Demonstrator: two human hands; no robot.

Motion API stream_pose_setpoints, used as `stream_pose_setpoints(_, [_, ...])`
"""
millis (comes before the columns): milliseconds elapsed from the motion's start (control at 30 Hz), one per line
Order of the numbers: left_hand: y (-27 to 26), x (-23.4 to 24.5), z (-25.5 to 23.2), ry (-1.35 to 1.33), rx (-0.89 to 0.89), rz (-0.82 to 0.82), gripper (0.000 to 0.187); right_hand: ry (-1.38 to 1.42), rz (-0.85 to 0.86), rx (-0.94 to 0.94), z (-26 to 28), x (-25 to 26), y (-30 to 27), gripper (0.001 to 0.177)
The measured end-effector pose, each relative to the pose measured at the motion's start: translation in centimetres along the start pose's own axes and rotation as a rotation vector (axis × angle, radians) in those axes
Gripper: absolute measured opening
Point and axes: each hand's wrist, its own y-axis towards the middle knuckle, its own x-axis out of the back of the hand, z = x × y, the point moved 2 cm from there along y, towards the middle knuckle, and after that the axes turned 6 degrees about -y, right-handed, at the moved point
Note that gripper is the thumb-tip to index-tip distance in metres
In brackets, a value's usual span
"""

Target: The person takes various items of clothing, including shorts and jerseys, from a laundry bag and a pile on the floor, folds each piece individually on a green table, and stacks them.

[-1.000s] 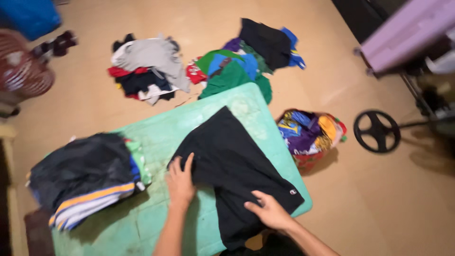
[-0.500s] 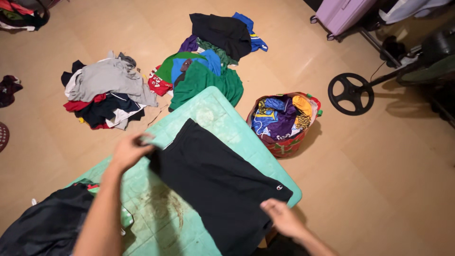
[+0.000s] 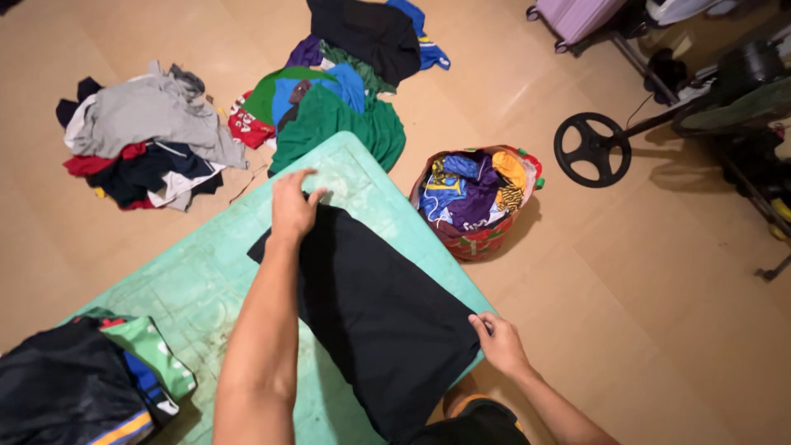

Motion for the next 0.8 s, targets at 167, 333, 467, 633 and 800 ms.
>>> stream_pose_setpoints(167, [-8.2, 3.8, -1.8, -0.199, 0.339, -0.271, 0.03, -0.192, -0.427, 0.522, 6.7, 2.7, -2.4, 0.062])
stream_pose_setpoints(333, [-34.6, 1.9, -5.4, 0.086, 0.82, -0.19, 0.075, -0.484, -0.033, 0.307, 6.9, 0.5, -0.1, 0.083])
stream_pose_setpoints(467, [-45.4, -6.1, -10.9, -0.21, 1.447, 0.181, 0.074, -0.364, 0.367, 0.036, 2.9, -0.9, 3.6, 0.049])
stream_pose_setpoints(633, [-44.7, -9.3, -14.4, -0.322, 1.372, -0.232, 0.056, -0.262, 0.439, 0.095, 0.1, 0.6, 6.2, 0.037])
stream_pose_setpoints(800, [-46.5, -9.0, -16.6, -0.397, 1.596, -0.185, 0.056, 0.046, 0.559, -0.005, -0.7, 0.8, 6.5, 0.032])
